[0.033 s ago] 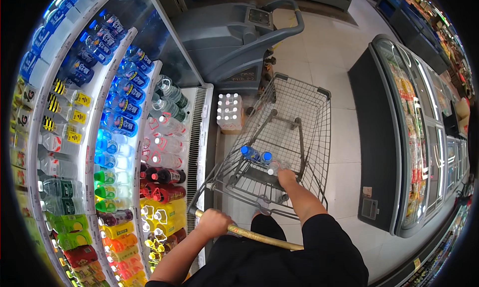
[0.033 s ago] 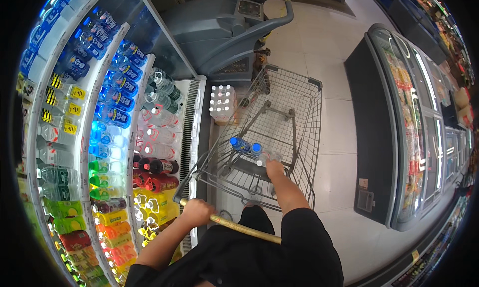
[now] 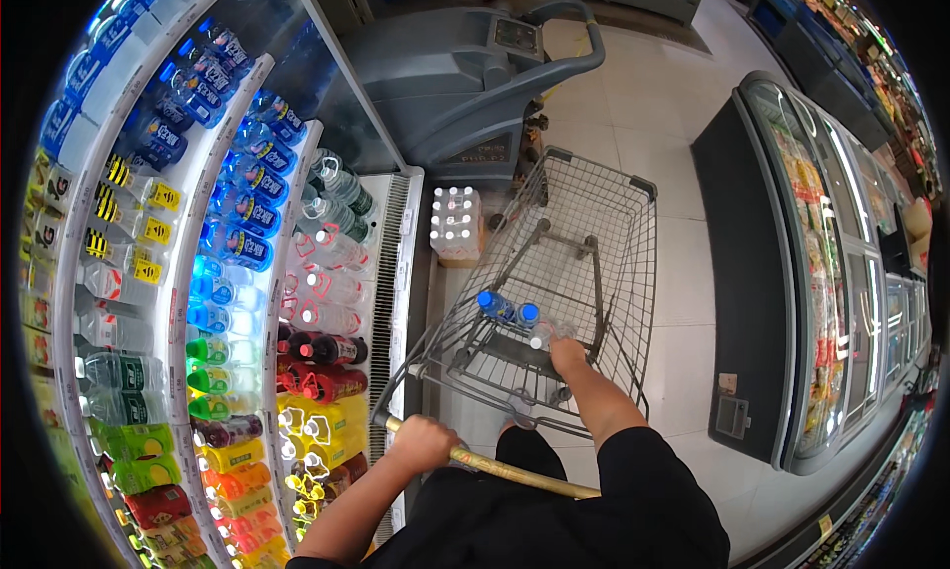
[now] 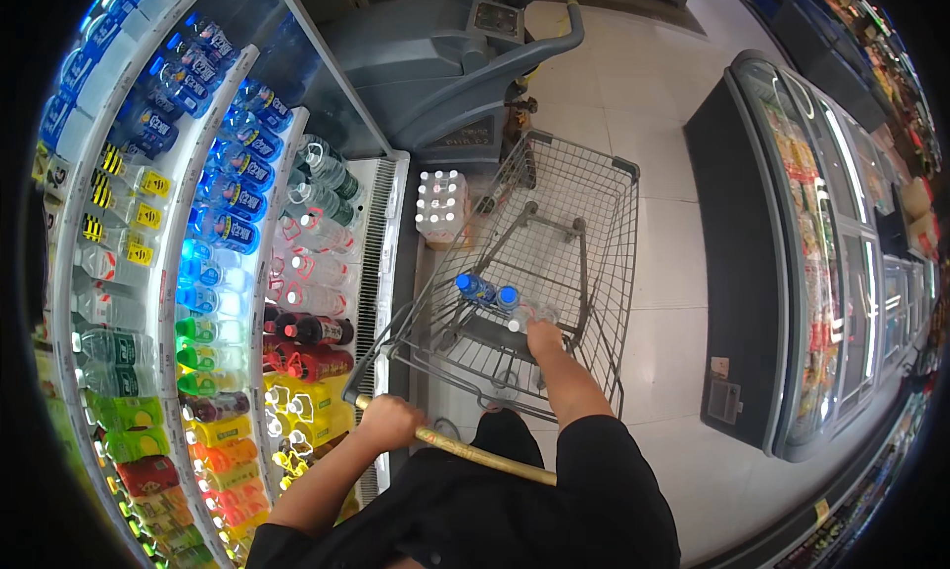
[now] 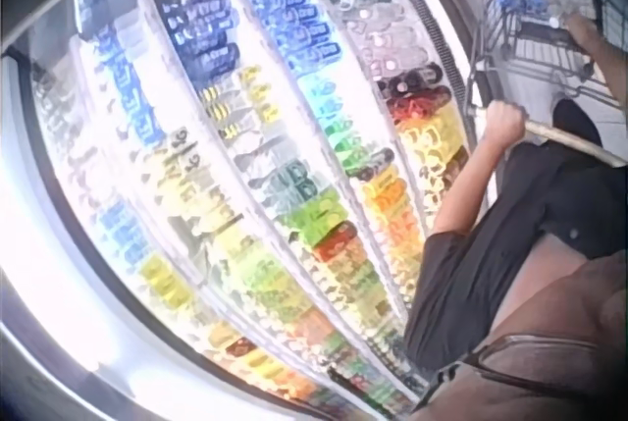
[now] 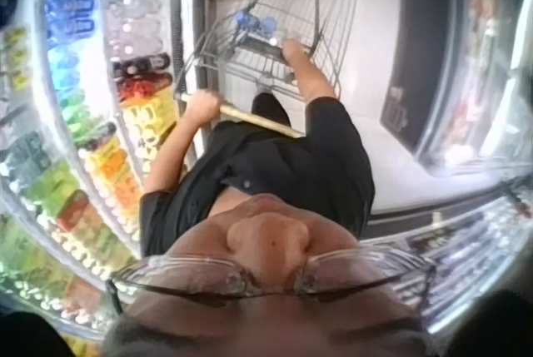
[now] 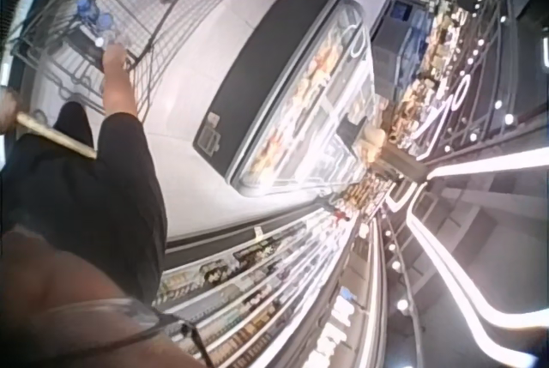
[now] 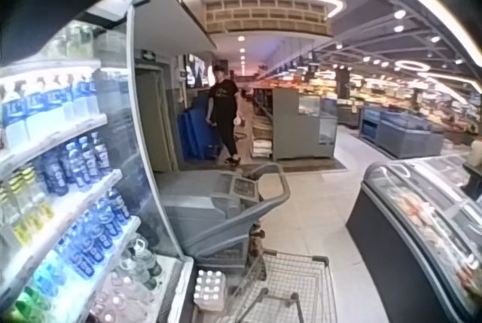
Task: The person unloads bottles of water and sports drinks from a shopping cart onto refrigerator shelves, pushes the cart along the beverage aisle, and picks bottles of tea and juice from the shelves, placing them into the shopping cart by hand.
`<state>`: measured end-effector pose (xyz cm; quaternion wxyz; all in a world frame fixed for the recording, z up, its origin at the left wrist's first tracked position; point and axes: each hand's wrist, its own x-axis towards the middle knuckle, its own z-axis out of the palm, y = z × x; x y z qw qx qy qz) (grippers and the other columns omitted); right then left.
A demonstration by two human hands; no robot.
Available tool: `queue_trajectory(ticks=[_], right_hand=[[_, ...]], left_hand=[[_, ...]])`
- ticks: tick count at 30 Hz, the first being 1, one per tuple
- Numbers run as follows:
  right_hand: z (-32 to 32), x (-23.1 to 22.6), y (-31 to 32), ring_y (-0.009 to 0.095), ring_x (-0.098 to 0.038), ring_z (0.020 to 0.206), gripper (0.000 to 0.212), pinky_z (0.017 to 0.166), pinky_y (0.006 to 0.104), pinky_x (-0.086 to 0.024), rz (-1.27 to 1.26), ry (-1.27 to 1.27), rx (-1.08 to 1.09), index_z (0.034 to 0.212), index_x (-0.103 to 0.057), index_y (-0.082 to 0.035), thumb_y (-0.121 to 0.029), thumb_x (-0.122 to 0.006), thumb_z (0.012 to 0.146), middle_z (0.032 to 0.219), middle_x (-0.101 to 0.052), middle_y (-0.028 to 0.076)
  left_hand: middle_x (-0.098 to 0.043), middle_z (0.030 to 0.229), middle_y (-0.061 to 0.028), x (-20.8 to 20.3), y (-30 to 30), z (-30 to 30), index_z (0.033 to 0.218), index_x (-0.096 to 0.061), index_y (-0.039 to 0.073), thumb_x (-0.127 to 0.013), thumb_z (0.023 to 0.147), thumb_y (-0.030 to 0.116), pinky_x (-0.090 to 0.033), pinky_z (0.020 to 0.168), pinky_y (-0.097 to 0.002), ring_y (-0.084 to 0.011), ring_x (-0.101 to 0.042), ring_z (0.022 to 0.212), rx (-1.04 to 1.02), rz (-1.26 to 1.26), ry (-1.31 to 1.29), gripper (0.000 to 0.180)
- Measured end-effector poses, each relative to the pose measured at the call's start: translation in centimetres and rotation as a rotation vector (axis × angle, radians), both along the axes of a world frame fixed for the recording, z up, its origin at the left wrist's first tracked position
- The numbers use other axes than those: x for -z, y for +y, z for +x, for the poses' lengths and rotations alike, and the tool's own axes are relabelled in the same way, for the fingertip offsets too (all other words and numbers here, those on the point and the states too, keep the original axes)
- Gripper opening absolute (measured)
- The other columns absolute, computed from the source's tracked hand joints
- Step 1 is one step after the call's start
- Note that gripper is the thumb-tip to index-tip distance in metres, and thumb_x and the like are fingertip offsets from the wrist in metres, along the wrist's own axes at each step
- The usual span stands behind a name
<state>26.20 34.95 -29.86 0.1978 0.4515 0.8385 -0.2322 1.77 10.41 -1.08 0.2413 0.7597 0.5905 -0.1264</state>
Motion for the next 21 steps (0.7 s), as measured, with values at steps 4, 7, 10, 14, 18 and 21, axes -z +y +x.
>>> queue_trajectory(ticks=[4, 7, 10, 14, 18, 21], right_hand=[[-0.6, -0.2, 0.8, 0.039, -0.069, 0.109, 0.032, 0.088, 0.0466, -0.057, 0.049, 0.057, 0.123, 0.125, -0.062, -0.005, -0.013, -0.047, 0.099, 0.115, -0.067, 0.025], [0.4, 0.4, 1.6, 0.042, -0.066, 0.111, 0.032, 0.091, 0.047, -0.057, 0.036, 0.062, 0.339, 0.126, -0.06, -0.005, -0.011, -0.052, 0.097, 0.122, -0.063, 0.028], [3.3, -0.1, 3.0, 0.041, -0.067, 0.107, 0.034, 0.091, 0.0474, -0.057, 0.053, 0.069, 0.429, 0.121, -0.061, -0.005, -0.013, -0.065, 0.089, 0.118, -0.064, 0.027], [5.2, -2.6, 3.4, 0.041, -0.068, 0.097, 0.039, 0.086, 0.0495, -0.057, 0.119, 0.25, 0.554, 0.115, -0.062, -0.006, -0.02, -0.075, 0.08, 0.101, -0.067, 0.025], [5.5, -8.7, 2.7, 0.042, -0.069, 0.091, 0.038, 0.08, 0.0499, -0.056, 0.243, 0.305, 0.546, 0.113, -0.063, -0.007, -0.022, -0.074, 0.08, 0.097, -0.067, 0.024], [6.1, -14.6, 2.9, 0.041, -0.07, 0.081, 0.03, 0.071, 0.0503, -0.055, 0.402, 0.352, 0.467, 0.104, -0.065, -0.01, -0.028, -0.07, 0.081, 0.09, -0.068, 0.022]], left_hand=[[-0.072, 0.076, -0.0028, -0.7, 0.7, -0.4, 0.082, -0.076, 0.022, -0.071, 0.08, 0.035, -0.056, 0.065, -0.043, -0.0254, -0.072, 0.075, -0.023, -0.054, 0.006, 0.014], [-0.072, 0.077, -0.0034, -0.4, 1.2, -0.2, 0.081, -0.076, 0.021, -0.07, 0.081, 0.033, -0.056, 0.067, -0.0421, -0.0254, -0.072, 0.076, -0.015, -0.037, 0.018, 0.014], [-0.073, 0.077, -0.0047, -0.9, 1.6, 0.5, 0.08, -0.076, 0.018, -0.068, 0.083, 0.031, -0.056, 0.068, -0.0412, -0.0259, -0.072, 0.076, -0.023, -0.037, 0.003, 0.016], [-0.073, 0.079, -0.0059, 0.1, 1.2, 0.3, 0.081, -0.076, 0.015, -0.068, 0.086, 0.033, -0.056, 0.069, -0.0424, -0.0272, -0.072, 0.077, -0.037, -0.027, -0.001, 0.02], [-0.073, 0.079, -0.0068, -0.9, 1.7, 0.7, 0.081, -0.076, 0.014, -0.069, 0.086, 0.038, -0.056, 0.069, -0.043, -0.0282, -0.072, 0.077, -0.044, -0.026, 0.012, 0.025], [-0.073, 0.078, -0.0075, -0.3, 2.1, 1.0, 0.08, -0.075, 0.013, -0.07, 0.086, 0.039, -0.055, 0.069, -0.0433, -0.029, -0.072, 0.077, -0.042, -0.003, 0.04, 0.026]])
